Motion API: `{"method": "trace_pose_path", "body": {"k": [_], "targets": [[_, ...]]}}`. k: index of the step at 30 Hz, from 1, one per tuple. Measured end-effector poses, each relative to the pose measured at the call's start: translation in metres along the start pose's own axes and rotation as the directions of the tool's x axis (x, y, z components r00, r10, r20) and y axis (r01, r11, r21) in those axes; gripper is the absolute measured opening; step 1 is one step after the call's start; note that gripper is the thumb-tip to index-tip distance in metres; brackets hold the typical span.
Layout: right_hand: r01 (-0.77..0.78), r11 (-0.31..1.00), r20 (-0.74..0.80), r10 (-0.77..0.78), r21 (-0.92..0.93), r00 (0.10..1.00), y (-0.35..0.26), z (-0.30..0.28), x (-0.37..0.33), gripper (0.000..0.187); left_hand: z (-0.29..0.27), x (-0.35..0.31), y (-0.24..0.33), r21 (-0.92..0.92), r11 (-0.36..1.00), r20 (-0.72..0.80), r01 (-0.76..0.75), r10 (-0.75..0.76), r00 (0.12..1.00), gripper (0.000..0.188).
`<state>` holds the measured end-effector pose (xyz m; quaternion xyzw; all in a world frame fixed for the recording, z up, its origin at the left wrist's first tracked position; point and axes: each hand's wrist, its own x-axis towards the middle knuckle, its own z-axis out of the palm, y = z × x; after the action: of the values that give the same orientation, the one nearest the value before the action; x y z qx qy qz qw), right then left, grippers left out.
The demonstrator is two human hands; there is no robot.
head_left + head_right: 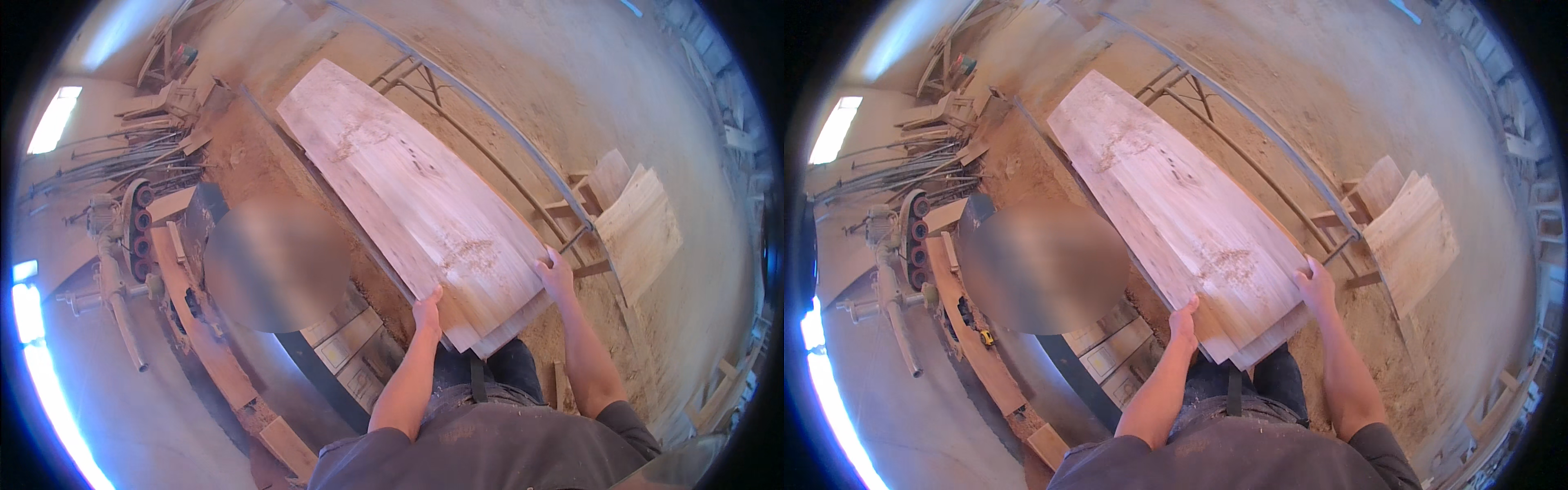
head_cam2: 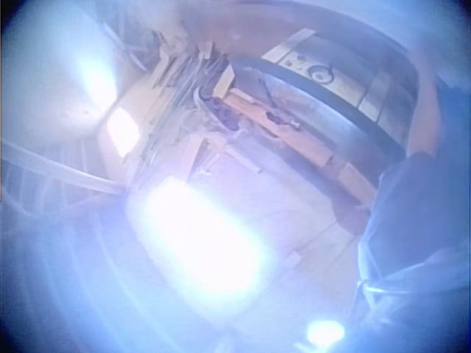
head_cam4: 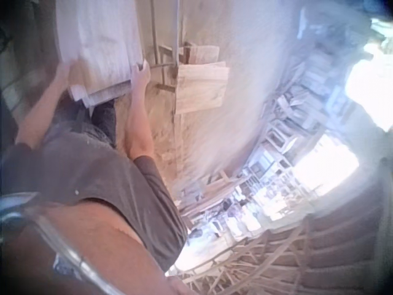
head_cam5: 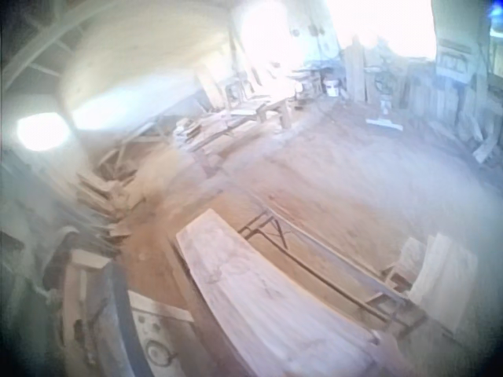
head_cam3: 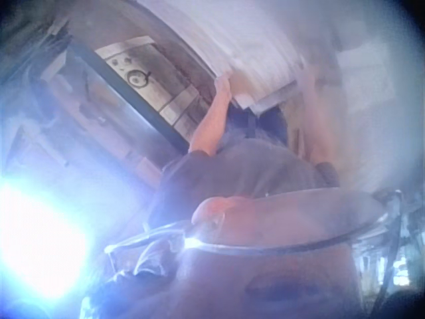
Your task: The person shapes wood boards using a machinery table, moves several boards to a different work area, and picks up a long wood board.
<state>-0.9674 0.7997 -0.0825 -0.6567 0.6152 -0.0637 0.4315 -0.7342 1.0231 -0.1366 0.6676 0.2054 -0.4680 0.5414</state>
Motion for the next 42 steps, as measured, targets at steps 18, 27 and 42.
{"method": "trace_pose_path", "body": {"k": [18,27,42], "targets": [[0.037,0.999,0.059,-0.037,0.015,0.998,-0.002,-0.002,-0.013,0.059,0.016,-0.025,-0.001,0.056,0.995,-0.223,-0.086,0.096,0.97,0.054],[0.129,0.992,0.069,-0.128,-0.005,0.989,0.024,-0.011,-0.009,0.053,0.011,-0.039,-0.012,0.12,0.988,-0.239,-0.102,0.128,0.962,0.054],[0.115,0.985,0.133,-0.098,-0.126,0.986,0.033,-0.022,0.0,0.04,0.022,-0.109,-0.026,0.305,0.909,-0.293,-0.285,0.374,0.88,0.073]]}}
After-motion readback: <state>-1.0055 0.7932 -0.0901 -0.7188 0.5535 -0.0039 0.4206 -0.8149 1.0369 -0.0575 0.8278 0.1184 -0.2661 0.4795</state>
